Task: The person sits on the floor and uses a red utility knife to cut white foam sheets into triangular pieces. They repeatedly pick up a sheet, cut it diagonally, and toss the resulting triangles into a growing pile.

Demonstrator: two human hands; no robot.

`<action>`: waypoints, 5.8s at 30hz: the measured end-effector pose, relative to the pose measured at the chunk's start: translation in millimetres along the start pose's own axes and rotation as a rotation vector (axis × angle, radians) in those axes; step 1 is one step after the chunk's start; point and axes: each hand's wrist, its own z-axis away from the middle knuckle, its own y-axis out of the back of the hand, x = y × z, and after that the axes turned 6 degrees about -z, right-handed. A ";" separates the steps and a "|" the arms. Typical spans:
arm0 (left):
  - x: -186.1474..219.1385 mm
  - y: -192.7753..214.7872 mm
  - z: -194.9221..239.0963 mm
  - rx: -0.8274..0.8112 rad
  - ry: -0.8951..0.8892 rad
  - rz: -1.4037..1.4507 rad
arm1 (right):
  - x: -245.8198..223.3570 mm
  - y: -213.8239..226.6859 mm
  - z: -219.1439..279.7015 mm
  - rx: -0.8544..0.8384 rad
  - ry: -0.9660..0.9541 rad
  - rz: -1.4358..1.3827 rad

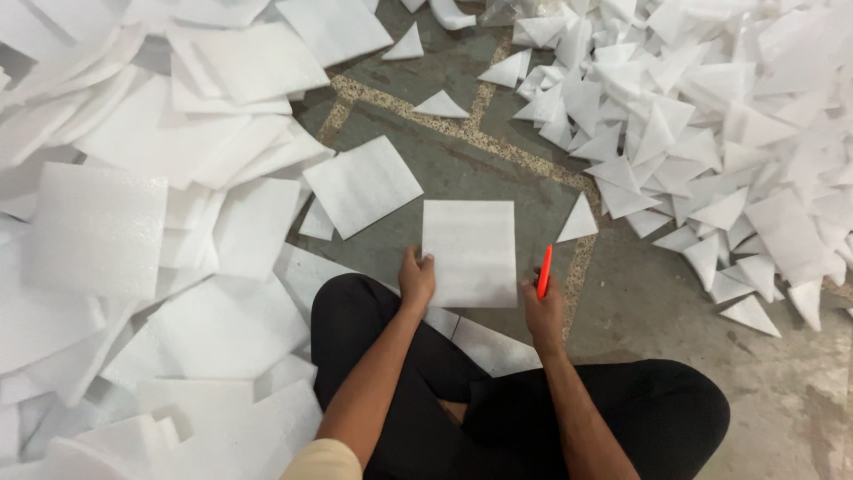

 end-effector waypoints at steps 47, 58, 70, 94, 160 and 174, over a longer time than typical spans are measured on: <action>87.0 32.7 -9.7 -0.609 -0.414 -1.070 | -37.5 -124.9 -72.1 -0.371 0.161 0.733; 81.0 32.5 -6.7 -0.572 -0.421 -1.029 | -35.7 -35.7 75.4 -0.513 -0.025 0.860; 66.7 27.5 9.8 -0.585 -0.493 -0.971 | 40.0 -28.0 8.3 -0.056 0.186 0.490; 74.1 29.9 21.1 -0.679 -0.529 -1.058 | -37.5 143.0 -41.2 0.209 -0.290 -0.328; 72.7 26.7 -11.9 -0.451 -0.325 -0.890 | -48.6 -31.6 110.2 -0.551 -0.215 0.733; 59.6 20.0 -5.5 -0.384 -0.365 -0.854 | -32.0 -103.5 3.6 -0.445 0.198 0.624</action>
